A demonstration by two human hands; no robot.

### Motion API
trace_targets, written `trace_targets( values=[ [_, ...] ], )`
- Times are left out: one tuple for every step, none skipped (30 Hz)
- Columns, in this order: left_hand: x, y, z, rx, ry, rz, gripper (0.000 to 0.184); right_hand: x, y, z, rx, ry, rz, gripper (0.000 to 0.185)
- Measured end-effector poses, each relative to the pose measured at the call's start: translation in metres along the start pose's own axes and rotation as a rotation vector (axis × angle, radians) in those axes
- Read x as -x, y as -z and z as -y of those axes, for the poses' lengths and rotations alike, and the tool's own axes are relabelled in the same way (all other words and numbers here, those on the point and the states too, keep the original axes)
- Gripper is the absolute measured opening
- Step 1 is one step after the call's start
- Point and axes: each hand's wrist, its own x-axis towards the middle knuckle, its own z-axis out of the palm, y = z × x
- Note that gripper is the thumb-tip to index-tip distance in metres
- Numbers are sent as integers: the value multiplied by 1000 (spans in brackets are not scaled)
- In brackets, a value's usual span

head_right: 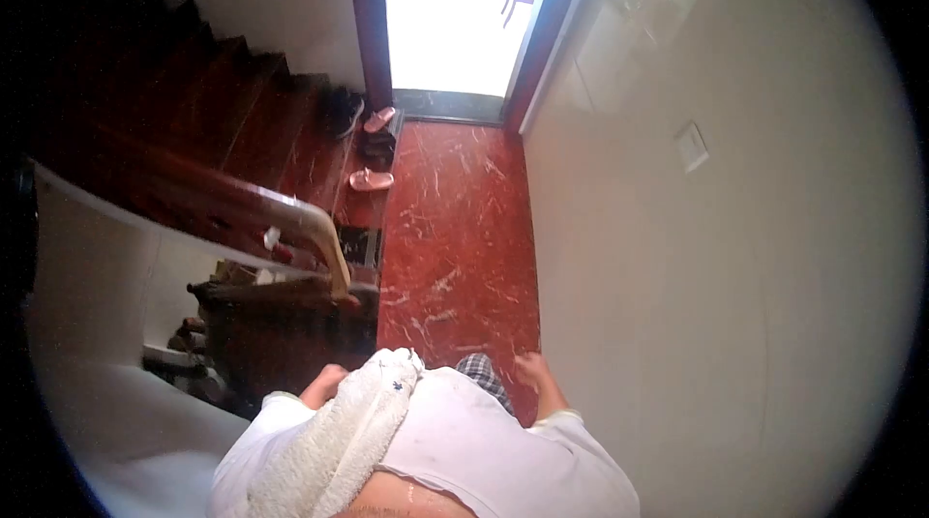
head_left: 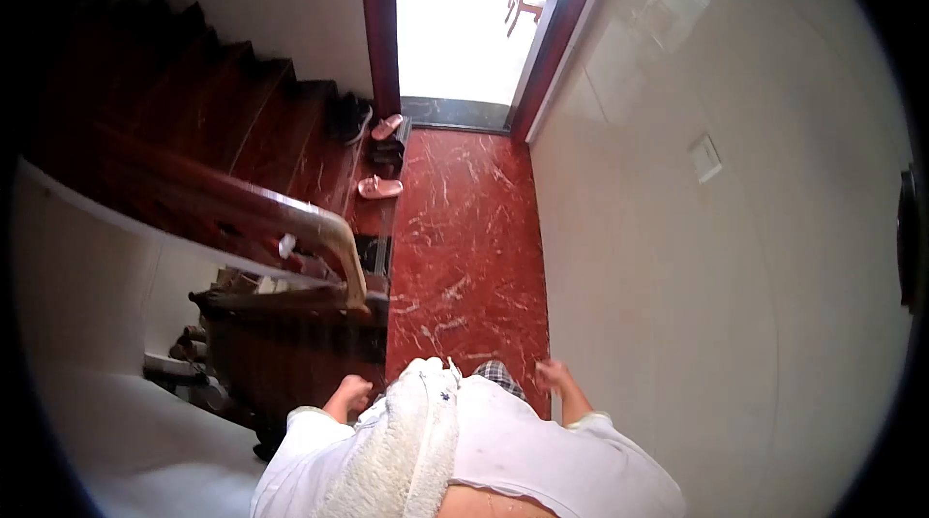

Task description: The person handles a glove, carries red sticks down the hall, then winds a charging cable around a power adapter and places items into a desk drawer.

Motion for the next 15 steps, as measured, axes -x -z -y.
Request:
trace_targets(
  values=[
    [-12, 20, -59, 42, -32, -5, 23, -6, 1, 3, -121, -65, 70, 15],
    [-51, 31, -88, 126, -18, -38, 23, -8, 8, 8, -244, -131, 139, 15],
    [-57, 46, -147, 177, -25, -47, 24, -15, 15, 19, -216, -276, 74, 14],
    [-80, 60, -185, 187, -46, -48, 24, -25, 25, 26, -184, -422, 8, 15],
    [-107, 75, -219, 224, -102, -58, 25, -66, 39, 1, -104, -409, -35, 16],
    [-134, 85, -249, 266, -155, -63, 25, -112, 52, -19, -19, -399, -83, 16],
    [-155, 95, -280, 280, -100, -56, 25, -124, 59, 22, -18, -429, -96, 15],
    [-173, 106, -308, 294, -46, -50, 26, -126, 70, 75, -16, -456, -110, 15],
    [-205, 111, -313, 365, -82, -103, 22, -137, 79, 132, -17, -476, -123, 14],
    [-237, 116, -310, 432, -119, -158, 20, -168, 93, 163, -153, -312, -74, 14],
    [-259, 126, -313, 175, -96, -146, 17, -193, 104, 187, -291, -153, -22, 14],
    [-278, 134, -308, 117, 0, -143, 14, -233, 106, 242, -76, -297, -29, 12],
    [-297, 142, -305, 59, 96, -134, 12, -288, 104, 297, 141, -429, -35, 10],
    [-311, 142, -305, 211, 247, -138, 11, -361, 106, 309, 197, -259, -73, 11],
    [-315, 148, -315, 317, 270, -163, 12, -427, 117, 322, 262, -85, -118, 12]
  ],
)
